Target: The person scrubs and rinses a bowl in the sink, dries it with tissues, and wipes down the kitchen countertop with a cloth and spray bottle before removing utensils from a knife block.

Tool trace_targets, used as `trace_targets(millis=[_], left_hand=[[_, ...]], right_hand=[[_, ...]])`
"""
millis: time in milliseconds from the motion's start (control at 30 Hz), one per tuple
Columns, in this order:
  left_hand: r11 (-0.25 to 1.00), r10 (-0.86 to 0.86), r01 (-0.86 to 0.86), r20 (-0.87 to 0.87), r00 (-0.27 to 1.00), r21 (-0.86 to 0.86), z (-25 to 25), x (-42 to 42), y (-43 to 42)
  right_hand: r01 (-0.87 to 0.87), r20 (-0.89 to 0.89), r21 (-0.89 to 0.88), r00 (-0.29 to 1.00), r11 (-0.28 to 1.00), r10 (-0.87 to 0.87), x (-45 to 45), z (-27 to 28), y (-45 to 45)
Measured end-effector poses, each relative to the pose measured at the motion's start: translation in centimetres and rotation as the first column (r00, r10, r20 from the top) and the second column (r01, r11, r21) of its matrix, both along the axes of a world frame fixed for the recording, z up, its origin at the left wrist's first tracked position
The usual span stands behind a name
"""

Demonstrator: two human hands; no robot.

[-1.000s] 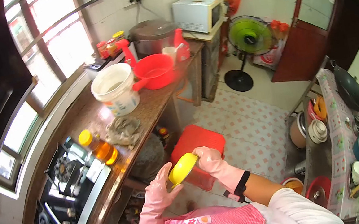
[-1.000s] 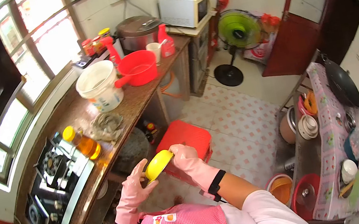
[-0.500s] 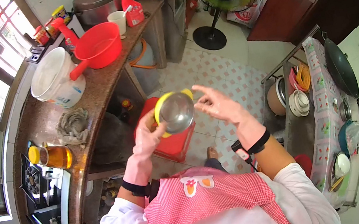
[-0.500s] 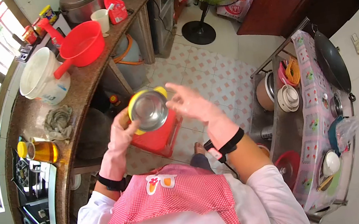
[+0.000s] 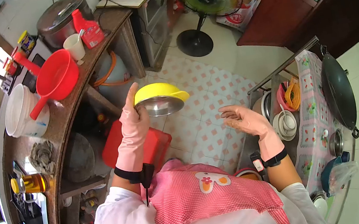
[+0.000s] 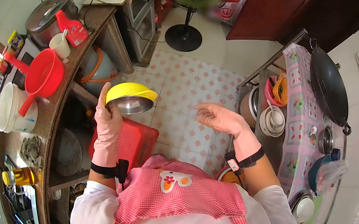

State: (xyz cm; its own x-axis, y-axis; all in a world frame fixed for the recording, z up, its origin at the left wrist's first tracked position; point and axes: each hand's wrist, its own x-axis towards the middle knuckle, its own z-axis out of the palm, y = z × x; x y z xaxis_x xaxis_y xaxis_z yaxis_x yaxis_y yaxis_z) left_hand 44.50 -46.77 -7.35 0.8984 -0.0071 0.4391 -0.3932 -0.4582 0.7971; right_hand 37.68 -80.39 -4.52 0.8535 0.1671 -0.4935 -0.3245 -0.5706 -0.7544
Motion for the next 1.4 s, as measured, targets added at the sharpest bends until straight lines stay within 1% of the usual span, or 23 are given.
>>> trace_targets(millis=[67, 167, 200, 267, 300, 333, 367, 467, 533, 567, 600, 633, 700, 733, 867, 967, 1000, 1033, 1067, 1100, 1233, 1333, 1400], left_hand=[[0.996, -0.045, 0.035, 0.118, 0.992, 0.086, 0.8, 2.2, -1.5], [0.994, -0.038, 0.005, 0.307, 0.951, 0.109, 1.7, 5.3, -3.3], [0.998, -0.007, -0.01, 0.286, 0.958, 0.057, 1.8, 6.2, -3.9], [1.0, 0.027, -0.03, 0.287, 0.958, 0.005, 1.2, 8.7, -4.7], [0.999, 0.038, -0.036, 0.292, 0.956, -0.01, 1.1, 10.0, -5.1], [0.998, 0.049, -0.054, 0.305, 0.951, 0.009, 0.9, 11.5, -5.3], [0.999, 0.044, -0.036, 0.336, 0.941, -0.029, 1.2, 13.1, -5.8], [0.997, 0.072, -0.073, 0.335, 0.94, -0.01, 1.2, 18.7, -6.5], [0.996, 0.081, -0.087, 0.26, 0.962, 0.014, 1.3, 21.8, -6.9], [0.991, 0.117, -0.133, 0.316, 0.942, 0.028, 1.3, 23.3, -7.4], [0.989, 0.141, -0.146, 0.186, 0.972, 0.014, 1.1, 24.4, -7.3], [0.987, 0.16, -0.16, 0.046, 0.986, -0.002, 0.4, 25.3, -7.3], [0.97, 0.206, -0.208, -0.03, 0.978, -0.122, -3.0, 27.9, -6.8], [0.956, 0.114, -0.153, -0.166, 0.979, -0.248, -4.5, 29.4, -6.1], [0.911, 0.131, -0.238, -0.309, 0.942, -0.337, -4.2, 31.0, -4.7], [0.848, 0.257, -0.375, -0.328, 0.909, -0.375, -4.3, 31.6, -4.6], [0.826, 0.251, -0.415, -0.41, 0.877, -0.381, -5.1, 31.9, -3.9], [0.802, 0.242, -0.458, -0.493, 0.836, -0.384, -5.7, 32.0, -3.6], [0.738, 0.365, -0.562, -0.481, 0.797, -0.373, -6.4, 31.9, -4.1], [0.662, 0.479, -0.658, -0.473, 0.739, -0.359, -6.5, 31.9, -4.8], [0.383, 0.465, -0.789, -0.638, 0.614, -0.48, -4.0, 32.8, -8.2], [0.296, 0.541, -0.857, -0.666, 0.515, -0.422, -1.4, 34.3, -10.9], [0.277, 0.605, -0.863, -0.621, 0.498, -0.422, -1.4, 34.9, -11.8]], right_hand=[[-0.111, 0.216, -0.153, 0.966, 0.982, 0.143, 0.8, 0.5, -1.0], [-0.139, 0.28, -0.082, 0.947, 0.987, 0.157, 3.3, 2.0, -3.0], [-0.136, 0.22, 0.155, 0.97, 0.979, 0.1, 4.3, 2.6, -3.4], [-0.072, 0.075, 0.581, 0.997, 0.811, 0.034, 6.5, 3.6, -4.0], [-0.207, 0.284, 0.222, 0.949, 0.953, 0.14, 7.9, 1.9, -4.8], [-0.246, 0.431, -0.188, 0.849, 0.951, 0.305, 9.6, -1.5, -5.8], [-0.175, 0.487, -0.566, 0.717, 0.805, 0.499, 11.5, -3.3, -6.3], [-0.172, 0.591, -0.365, 0.717, 0.915, 0.37, 18.2, -2.3, -5.3], [-0.276, 0.457, -0.234, 0.815, 0.932, 0.356, 23.3, -1.0, -5.7], [-0.323, 0.399, -0.166, 0.842, 0.932, 0.363, 26.6, -0.1, -5.7], [-0.33, 0.282, 0.025, 0.908, 0.944, 0.31, 29.2, 1.4, -5.6], [-0.366, 0.303, 0.0, 0.887, 0.931, 0.348, 32.1, 2.8, -5.7], [-0.427, 0.325, -0.042, 0.849, 0.903, 0.417, 37.3, 5.8, -6.0], [-0.464, 0.368, -0.076, 0.81, 0.883, 0.457, 40.0, 7.9, -6.3], [-0.409, 0.447, -0.287, 0.742, 0.866, 0.499, 50.4, 16.4, -7.2], [-0.359, 0.509, -0.296, 0.725, 0.885, 0.464, 60.0, 21.3, -8.3], [-0.364, 0.567, -0.283, 0.683, 0.887, 0.461, 64.0, 22.2, -8.7], [-0.351, 0.658, -0.397, 0.536, 0.848, 0.529, 67.3, 23.7, -8.7], [-0.24, 0.715, -0.546, 0.365, 0.803, 0.596, 70.9, 25.2, -8.7], [-0.131, 0.722, -0.579, 0.375, 0.804, 0.581, 74.9, 26.1, -8.6], [0.03, 0.847, -0.466, 0.305, 0.884, 0.436, 87.7, 29.4, -7.6], [0.048, 0.763, -0.538, 0.451, 0.841, 0.463, 92.3, 31.1, -4.9], [0.092, 0.813, -0.569, 0.209, 0.817, 0.543, 96.6, 30.1, -3.6]])
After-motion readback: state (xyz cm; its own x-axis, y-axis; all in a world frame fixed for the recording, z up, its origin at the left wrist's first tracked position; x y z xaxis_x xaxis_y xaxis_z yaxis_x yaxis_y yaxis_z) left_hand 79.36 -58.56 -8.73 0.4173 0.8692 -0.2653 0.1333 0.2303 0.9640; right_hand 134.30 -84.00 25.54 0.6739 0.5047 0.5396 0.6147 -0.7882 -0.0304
